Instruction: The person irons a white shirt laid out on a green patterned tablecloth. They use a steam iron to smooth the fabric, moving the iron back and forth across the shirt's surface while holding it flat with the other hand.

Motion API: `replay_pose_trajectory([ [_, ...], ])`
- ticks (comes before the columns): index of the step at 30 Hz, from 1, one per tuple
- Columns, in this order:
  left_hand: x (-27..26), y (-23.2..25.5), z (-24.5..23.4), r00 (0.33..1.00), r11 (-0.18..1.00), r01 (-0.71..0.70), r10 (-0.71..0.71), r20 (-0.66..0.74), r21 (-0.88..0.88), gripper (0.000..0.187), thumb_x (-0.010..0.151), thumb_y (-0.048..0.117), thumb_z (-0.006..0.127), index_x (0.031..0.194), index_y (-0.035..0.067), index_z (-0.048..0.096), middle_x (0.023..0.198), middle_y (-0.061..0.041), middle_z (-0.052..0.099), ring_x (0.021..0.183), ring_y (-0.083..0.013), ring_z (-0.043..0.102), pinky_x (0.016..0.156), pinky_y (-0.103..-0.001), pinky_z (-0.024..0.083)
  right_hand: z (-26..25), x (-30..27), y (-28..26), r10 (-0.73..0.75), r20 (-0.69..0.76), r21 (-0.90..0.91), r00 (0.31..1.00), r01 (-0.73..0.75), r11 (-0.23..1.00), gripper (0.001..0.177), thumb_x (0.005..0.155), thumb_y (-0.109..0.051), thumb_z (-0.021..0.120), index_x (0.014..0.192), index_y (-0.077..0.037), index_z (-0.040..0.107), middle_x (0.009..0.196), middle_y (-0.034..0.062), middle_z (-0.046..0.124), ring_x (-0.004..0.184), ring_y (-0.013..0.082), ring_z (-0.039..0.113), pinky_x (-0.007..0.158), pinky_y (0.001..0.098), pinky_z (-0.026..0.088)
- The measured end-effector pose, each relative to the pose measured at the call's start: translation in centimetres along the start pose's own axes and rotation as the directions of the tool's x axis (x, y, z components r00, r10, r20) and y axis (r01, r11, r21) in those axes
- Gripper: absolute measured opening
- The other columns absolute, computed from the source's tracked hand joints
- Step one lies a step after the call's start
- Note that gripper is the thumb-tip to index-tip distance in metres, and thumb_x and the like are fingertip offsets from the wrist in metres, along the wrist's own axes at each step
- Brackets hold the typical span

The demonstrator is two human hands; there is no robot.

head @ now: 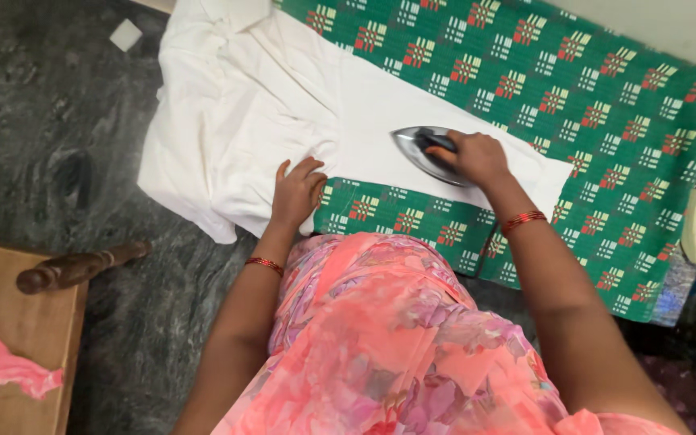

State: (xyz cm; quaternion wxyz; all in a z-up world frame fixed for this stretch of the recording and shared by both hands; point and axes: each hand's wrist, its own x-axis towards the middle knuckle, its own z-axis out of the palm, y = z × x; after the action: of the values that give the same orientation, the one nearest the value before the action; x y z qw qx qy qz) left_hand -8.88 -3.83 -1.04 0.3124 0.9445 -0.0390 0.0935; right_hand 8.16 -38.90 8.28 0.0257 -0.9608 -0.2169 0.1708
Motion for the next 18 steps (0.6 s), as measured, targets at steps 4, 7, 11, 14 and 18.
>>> replay_pose_trajectory([
  [4, 0.5, 0.0, -0.9, 0.999, 0.999, -0.026, 0.027, 0.038, -0.041, 0.009, 0.088, 0.022, 0.076, 0.093, 0.014, 0.078, 0.122, -0.002, 0.071, 0.125, -0.0224, 0.061, 0.109, -0.055, 0.035, -1.1, 0.0, 0.7, 0.109, -0.014, 0.064, 0.994, -0.108, 0.992, 0.063, 0.093, -0.075, 0.056, 0.107, -0.015, 0.072, 0.080, 0.0186, 0.073, 0.076, 0.0395, 0.071, 0.066, 0.0502, 0.055],
  [7, 1.5, 0.2, -1.3, 0.993, 1.000, 0.014, -0.012, 0.113, -0.023, 0.013, 0.085, 0.025, 0.079, 0.091, 0.014, 0.078, 0.114, -0.002, 0.072, 0.117, -0.0224, 0.063, 0.103, -0.053, 0.038, -1.2, 0.4, -1.3, -0.039, -0.049, 0.020, 0.998, 0.040, 0.999, 0.060, 0.091, -0.071, 0.057, 0.112, -0.017, 0.072, 0.081, 0.0182, 0.074, 0.074, 0.0403, 0.071, 0.064, 0.0509, 0.055],
  [11, 3.2, 0.5, -1.4, 0.992, 0.996, 0.065, -0.071, 0.106, 0.059, 0.021, 0.075, 0.024, 0.083, 0.092, 0.014, 0.076, 0.102, -0.003, 0.070, 0.105, -0.0250, 0.062, 0.092, -0.048, 0.043, 0.7, 0.8, -6.2, -0.321, -0.081, 0.065, 0.944, 0.326, 0.943, 0.056, 0.090, -0.070, 0.056, 0.112, -0.020, 0.073, 0.085, 0.0145, 0.075, 0.073, 0.0382, 0.071, 0.063, 0.0488, 0.056],
  [14, 4.3, -0.1, -1.7, 0.957, 0.975, 0.218, -0.221, 0.186, 0.041, 0.023, 0.071, 0.027, 0.088, 0.088, 0.018, 0.076, 0.094, 0.001, 0.069, 0.103, -0.0238, 0.059, 0.084, -0.047, 0.043, 1.5, 1.8, -8.8, -0.344, 0.020, -0.016, 0.939, 0.344, 0.939, 0.056, 0.094, -0.071, 0.053, 0.109, -0.019, 0.071, 0.081, 0.0136, 0.074, 0.073, 0.0357, 0.072, 0.063, 0.0483, 0.056],
  [18, 4.5, -0.9, -1.4, 0.912, 0.950, 0.310, -0.311, 0.268, 0.047, 0.024, 0.071, 0.032, 0.090, 0.086, 0.021, 0.075, 0.090, 0.005, 0.069, 0.102, -0.0205, 0.058, 0.083, -0.046, 0.045, 0.7, 2.8, -8.1, -0.170, 0.103, -0.053, 0.980, 0.176, 0.983, 0.059, 0.092, -0.074, 0.051, 0.104, -0.020, 0.071, 0.080, 0.0139, 0.074, 0.072, 0.0369, 0.071, 0.062, 0.0486, 0.056],
])
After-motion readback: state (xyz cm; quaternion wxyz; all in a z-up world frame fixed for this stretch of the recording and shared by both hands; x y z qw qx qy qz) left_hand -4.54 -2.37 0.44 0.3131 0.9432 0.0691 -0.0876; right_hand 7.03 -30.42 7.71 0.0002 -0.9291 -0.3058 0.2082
